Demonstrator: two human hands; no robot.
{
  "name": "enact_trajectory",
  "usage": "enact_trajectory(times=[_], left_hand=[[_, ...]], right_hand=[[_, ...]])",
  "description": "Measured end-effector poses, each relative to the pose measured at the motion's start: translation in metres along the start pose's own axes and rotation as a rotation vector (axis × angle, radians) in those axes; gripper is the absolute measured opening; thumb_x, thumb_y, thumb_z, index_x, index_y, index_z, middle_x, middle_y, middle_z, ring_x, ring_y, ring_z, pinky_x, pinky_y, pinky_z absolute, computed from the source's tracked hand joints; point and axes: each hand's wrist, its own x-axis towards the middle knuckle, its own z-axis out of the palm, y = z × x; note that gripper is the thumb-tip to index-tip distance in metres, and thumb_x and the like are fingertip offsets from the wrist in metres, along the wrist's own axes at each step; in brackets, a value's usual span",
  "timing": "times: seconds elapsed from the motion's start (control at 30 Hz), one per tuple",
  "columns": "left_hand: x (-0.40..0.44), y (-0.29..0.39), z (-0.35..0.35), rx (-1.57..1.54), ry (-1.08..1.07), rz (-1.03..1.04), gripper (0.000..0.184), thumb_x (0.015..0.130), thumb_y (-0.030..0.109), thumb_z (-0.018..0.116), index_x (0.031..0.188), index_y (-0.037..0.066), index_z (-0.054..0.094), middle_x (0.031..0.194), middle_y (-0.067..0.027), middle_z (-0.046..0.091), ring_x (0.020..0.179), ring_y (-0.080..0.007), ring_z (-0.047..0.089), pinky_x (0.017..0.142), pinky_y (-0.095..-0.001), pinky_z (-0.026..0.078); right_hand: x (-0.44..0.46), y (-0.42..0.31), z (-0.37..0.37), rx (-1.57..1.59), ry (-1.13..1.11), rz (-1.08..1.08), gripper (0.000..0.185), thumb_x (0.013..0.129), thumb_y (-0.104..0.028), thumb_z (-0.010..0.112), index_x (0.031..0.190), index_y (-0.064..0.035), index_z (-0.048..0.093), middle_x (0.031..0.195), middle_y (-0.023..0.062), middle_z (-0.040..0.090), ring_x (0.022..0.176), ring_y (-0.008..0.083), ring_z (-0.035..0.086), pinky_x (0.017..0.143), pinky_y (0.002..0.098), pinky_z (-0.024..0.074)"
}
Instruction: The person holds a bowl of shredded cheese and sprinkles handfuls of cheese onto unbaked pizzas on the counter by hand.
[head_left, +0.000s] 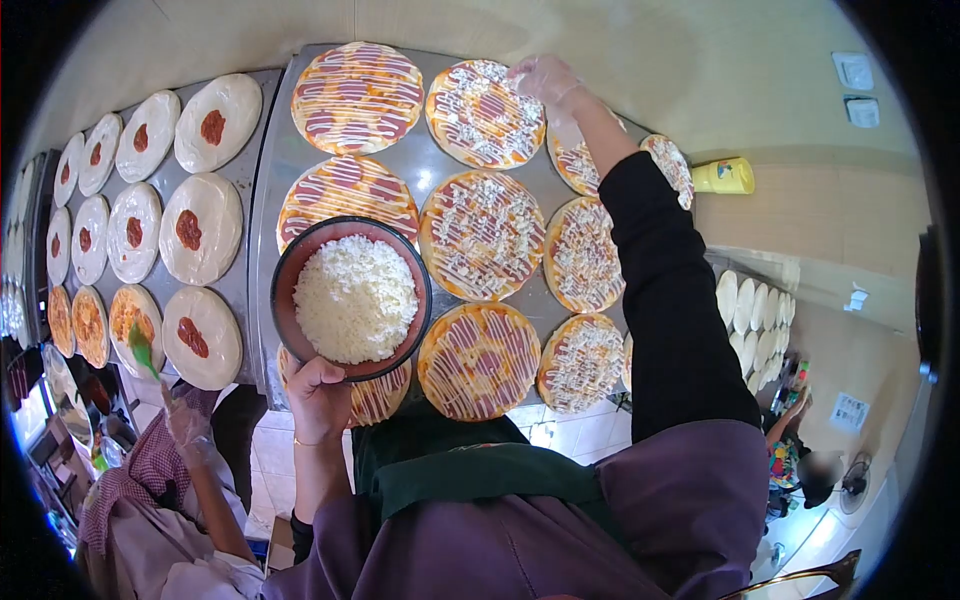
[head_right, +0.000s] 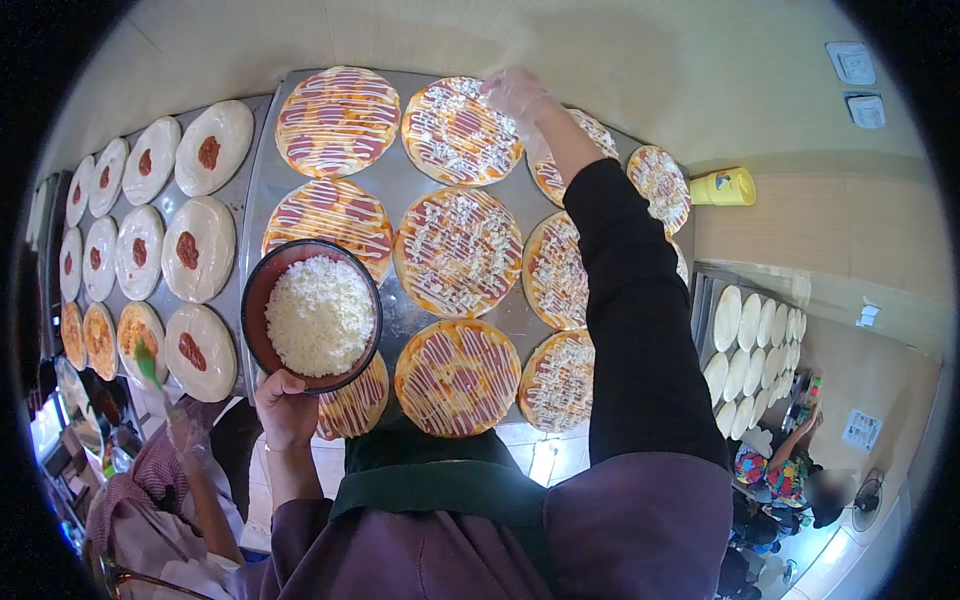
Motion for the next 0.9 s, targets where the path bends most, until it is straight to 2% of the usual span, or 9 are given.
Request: enact_trajectory(times=[0.13, 0.23, 0.3, 0.33, 0.4, 0.53, 0.6, 0.83, 0.9], left_hand=[[0.002, 0.003, 0.004, -0.004, -0.017, -0.019, 0.062, 0.063, -0.002, 0.044, 0.125, -0.002, 0.046, 0.125, -0.0139, 0.053, 0.115, -0.0280, 0.050, 0.101, -0.0401, 0.037], [0.001, 0.001, 0.002, 0.003, -0.012, -0.008, 0.061, 0.063, -0.001, 0.045, 0.124, -0.003, 0.046, 0.125, -0.0138, 0.053, 0.116, -0.0275, 0.050, 0.100, -0.0396, 0.038], [0.001, -0.001, -0.004, -0.022, -0.032, -0.049, 0.062, 0.063, -0.001, 0.045, 0.125, -0.003, 0.046, 0.126, -0.0135, 0.053, 0.115, -0.0273, 0.050, 0.100, -0.0388, 0.038], [0.002, 0.002, -0.001, -0.014, -0.024, -0.050, 0.062, 0.063, -0.001, 0.045, 0.125, -0.003, 0.046, 0.126, -0.0135, 0.053, 0.115, -0.0273, 0.050, 0.100, -0.0388, 0.038], [-0.001, 0.003, 0.000, -0.018, 0.006, -0.048, 0.061, 0.063, -0.001, 0.044, 0.124, -0.003, 0.046, 0.126, -0.0137, 0.053, 0.115, -0.0275, 0.051, 0.099, -0.0381, 0.039], [-0.003, 0.004, -0.004, -0.015, -0.010, -0.044, 0.062, 0.063, -0.001, 0.044, 0.125, -0.003, 0.045, 0.126, -0.0141, 0.052, 0.115, -0.0277, 0.051, 0.099, -0.0379, 0.039], [-0.001, 0.008, 0.000, 0.008, -0.002, -0.027, 0.064, 0.063, -0.001, 0.044, 0.127, -0.003, 0.044, 0.126, -0.0143, 0.052, 0.116, -0.0282, 0.050, 0.099, -0.0382, 0.039], [0.001, 0.012, 0.000, 0.012, -0.025, -0.012, 0.066, 0.063, -0.001, 0.044, 0.129, -0.003, 0.042, 0.127, -0.0145, 0.052, 0.117, -0.0289, 0.050, 0.101, -0.0385, 0.038], [0.001, 0.011, 0.000, 0.019, -0.026, -0.014, 0.066, 0.063, -0.001, 0.045, 0.128, -0.003, 0.042, 0.126, -0.0149, 0.051, 0.117, -0.0291, 0.050, 0.100, -0.0389, 0.038]], right_hand=[[0.005, 0.004, 0.022, 0.069, -0.042, -0.045, 0.020, 0.074, -0.017, 0.065, 0.092, -0.0121, 0.072, 0.089, 0.0124, 0.069, 0.084, 0.0240, 0.065, 0.080, 0.0325, 0.0493], [0.014, -0.002, 0.030, 0.257, -0.128, 0.073, 0.025, 0.074, -0.019, 0.071, 0.096, -0.0064, 0.070, 0.089, 0.0091, 0.068, 0.081, 0.0203, 0.063, 0.078, 0.0341, 0.0498], [0.014, -0.009, 0.029, 0.022, 0.015, 0.067, 0.026, 0.077, -0.026, 0.070, 0.098, -0.0094, 0.070, 0.091, 0.0101, 0.068, 0.082, 0.0210, 0.064, 0.079, 0.0334, 0.0501], [0.015, -0.017, 0.028, 0.032, 0.009, 0.068, 0.026, 0.077, -0.026, 0.070, 0.098, -0.0094, 0.070, 0.091, 0.0101, 0.068, 0.082, 0.0210, 0.064, 0.079, 0.0334, 0.0501], [0.009, -0.029, 0.022, -0.256, 0.104, 0.142, 0.025, 0.078, -0.025, 0.065, 0.099, -0.0131, 0.070, 0.093, 0.0121, 0.068, 0.083, 0.0230, 0.065, 0.079, 0.0332, 0.0498], [-0.004, -0.021, 0.019, -0.144, 0.094, 0.010, 0.025, 0.076, -0.022, 0.062, 0.099, -0.0157, 0.070, 0.092, 0.0134, 0.068, 0.084, 0.0248, 0.065, 0.079, 0.0339, 0.0494], [-0.006, -0.019, 0.022, -0.159, 0.004, -0.043, 0.027, 0.073, -0.018, 0.061, 0.098, -0.0147, 0.070, 0.091, 0.0127, 0.068, 0.084, 0.0246, 0.065, 0.078, 0.0335, 0.0493], [-0.016, -0.012, 0.021, -0.141, -0.004, 0.097, 0.027, 0.074, -0.015, 0.061, 0.100, -0.0104, 0.069, 0.093, 0.0124, 0.068, 0.085, 0.0228, 0.065, 0.079, 0.0313, 0.0494], [-0.023, -0.011, 0.019, -0.186, 0.113, 0.071, 0.023, 0.079, -0.012, 0.056, 0.094, -0.0167, 0.071, 0.089, 0.0141, 0.068, 0.086, 0.0285, 0.065, 0.081, 0.0343, 0.0494]])
